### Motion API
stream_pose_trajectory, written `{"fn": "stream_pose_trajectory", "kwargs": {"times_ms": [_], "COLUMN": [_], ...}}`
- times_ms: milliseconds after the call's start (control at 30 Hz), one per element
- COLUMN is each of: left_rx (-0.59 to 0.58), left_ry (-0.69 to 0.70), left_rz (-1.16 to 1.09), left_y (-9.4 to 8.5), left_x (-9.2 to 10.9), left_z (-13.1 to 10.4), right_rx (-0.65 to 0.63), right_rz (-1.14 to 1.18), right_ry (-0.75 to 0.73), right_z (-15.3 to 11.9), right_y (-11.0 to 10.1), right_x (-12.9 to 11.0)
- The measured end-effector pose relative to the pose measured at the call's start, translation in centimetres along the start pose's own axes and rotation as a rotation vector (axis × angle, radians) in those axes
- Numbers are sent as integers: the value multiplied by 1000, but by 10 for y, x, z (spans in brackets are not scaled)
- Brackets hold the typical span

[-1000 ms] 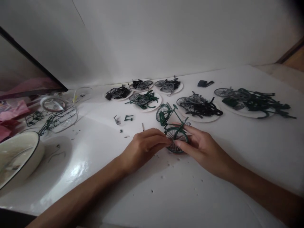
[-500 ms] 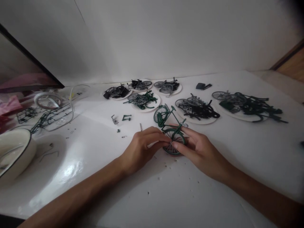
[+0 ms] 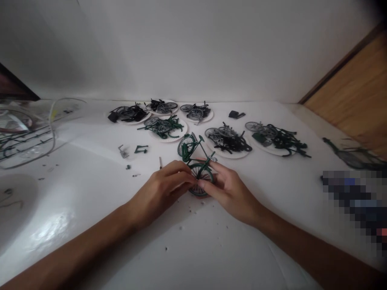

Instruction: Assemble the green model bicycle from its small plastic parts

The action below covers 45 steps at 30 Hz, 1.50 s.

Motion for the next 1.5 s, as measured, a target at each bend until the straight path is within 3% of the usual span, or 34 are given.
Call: {"fn": "stream_pose_trajectory", "kwargs": {"times_ms": [400,567,667,833,1133,1500], "left_rx": [110,158,188,153,87,70], "left_ry": [-10,36,-6,-170,-266,-225], "left_rz": [-7,-6,-91,-276,-406,-208], "left_y": [-4,-5,-7,-5,-1,-5], "left_x": [-4,1,-2,-15,-19,-17], "left_z": [1,3,4,3,3,0], "right_rx": [7,-23,-41,-85,-104,-102], "right_rz": [-58,38,107,197,175,141], "right_ry": [-36,12,47,57,102,144], "right_z": [1,1,0,0,0,-2], "right_y": [-3,1,4,9,10,10], "right_x": [2,2,1,-1,4,5]}}
Point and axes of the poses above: each hand's wrist, its own z-axis towards the middle knuckle, its own y-axis out of the palm, x = y × z, the point moved 6 cm from there along z, towards the middle knuckle, and after that the axes turned 3 degrees about -y, right-handed, at the moved point
